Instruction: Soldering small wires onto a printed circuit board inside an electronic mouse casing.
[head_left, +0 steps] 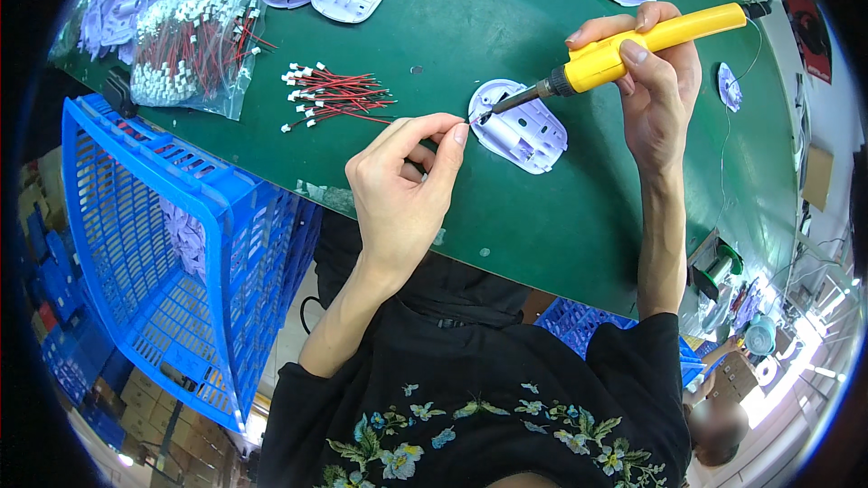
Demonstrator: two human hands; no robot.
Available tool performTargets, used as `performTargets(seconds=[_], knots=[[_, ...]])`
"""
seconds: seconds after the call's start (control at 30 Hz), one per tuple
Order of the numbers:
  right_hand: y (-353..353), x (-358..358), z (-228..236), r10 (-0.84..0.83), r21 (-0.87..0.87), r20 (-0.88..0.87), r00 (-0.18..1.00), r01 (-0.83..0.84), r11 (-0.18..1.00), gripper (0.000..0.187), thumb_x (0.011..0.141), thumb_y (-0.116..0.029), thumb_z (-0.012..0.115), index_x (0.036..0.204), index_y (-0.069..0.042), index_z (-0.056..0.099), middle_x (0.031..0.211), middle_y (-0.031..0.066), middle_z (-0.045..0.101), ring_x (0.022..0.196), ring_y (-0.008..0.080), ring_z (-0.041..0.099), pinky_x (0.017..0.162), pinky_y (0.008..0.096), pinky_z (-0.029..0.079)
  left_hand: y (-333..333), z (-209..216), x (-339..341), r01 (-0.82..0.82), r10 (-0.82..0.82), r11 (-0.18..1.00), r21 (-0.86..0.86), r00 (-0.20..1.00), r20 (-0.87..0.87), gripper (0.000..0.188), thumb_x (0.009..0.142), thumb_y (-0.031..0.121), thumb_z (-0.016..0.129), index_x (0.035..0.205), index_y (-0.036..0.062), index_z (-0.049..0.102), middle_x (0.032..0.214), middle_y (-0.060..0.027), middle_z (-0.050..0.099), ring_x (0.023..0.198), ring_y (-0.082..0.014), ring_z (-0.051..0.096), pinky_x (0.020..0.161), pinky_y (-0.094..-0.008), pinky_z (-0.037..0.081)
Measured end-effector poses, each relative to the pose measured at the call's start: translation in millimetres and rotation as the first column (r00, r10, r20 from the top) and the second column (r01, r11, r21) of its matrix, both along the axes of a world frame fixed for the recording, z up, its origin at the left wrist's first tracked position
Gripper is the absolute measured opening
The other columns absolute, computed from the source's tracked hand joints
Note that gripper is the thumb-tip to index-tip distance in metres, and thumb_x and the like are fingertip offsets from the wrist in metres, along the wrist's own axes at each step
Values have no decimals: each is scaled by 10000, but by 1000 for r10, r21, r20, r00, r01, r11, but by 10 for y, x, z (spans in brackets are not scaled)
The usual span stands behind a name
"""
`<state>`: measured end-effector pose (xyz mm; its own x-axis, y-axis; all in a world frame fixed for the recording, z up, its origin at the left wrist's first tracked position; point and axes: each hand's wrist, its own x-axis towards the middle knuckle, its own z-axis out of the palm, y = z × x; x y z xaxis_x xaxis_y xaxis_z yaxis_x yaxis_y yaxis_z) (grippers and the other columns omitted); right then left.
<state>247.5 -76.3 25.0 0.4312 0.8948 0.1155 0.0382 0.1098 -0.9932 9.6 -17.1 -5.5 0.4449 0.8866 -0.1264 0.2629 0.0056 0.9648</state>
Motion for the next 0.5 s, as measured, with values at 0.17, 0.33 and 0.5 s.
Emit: performTargets(seconds=[0.17,0.33,0.5], knots=[[3,11,-22,-7,6,13,1000,7,1000,191,984,-116,593,1134,-91,478,980,211,756,829,144,704,610,184,479,-5,25,-11,30,-30,999,-16,999,-30,120,946,47,746,1040,-26,760,877,-13,688,635,-4,556,496,-157,391],[3,5,-35,-11,16,19,1000,11,1000,165,995,-118,573,1132,-88,485,979,214,756,789,114,679,586,170,453,-9,21,-7,19,-20,999,-31,999,-35,119,946,47,745,1039,-26,759,864,-8,684,631,0,550,497,-157,388],[6,8,-29,-14,0,19,1000,14,1000,158,997,-121,570,1128,-89,489,978,213,757,785,107,678,581,170,450,-12,22,-9,19,-20,999,-26,999,-37,119,947,50,746,1040,-24,760,860,-6,685,633,0,552,497,-156,386]])
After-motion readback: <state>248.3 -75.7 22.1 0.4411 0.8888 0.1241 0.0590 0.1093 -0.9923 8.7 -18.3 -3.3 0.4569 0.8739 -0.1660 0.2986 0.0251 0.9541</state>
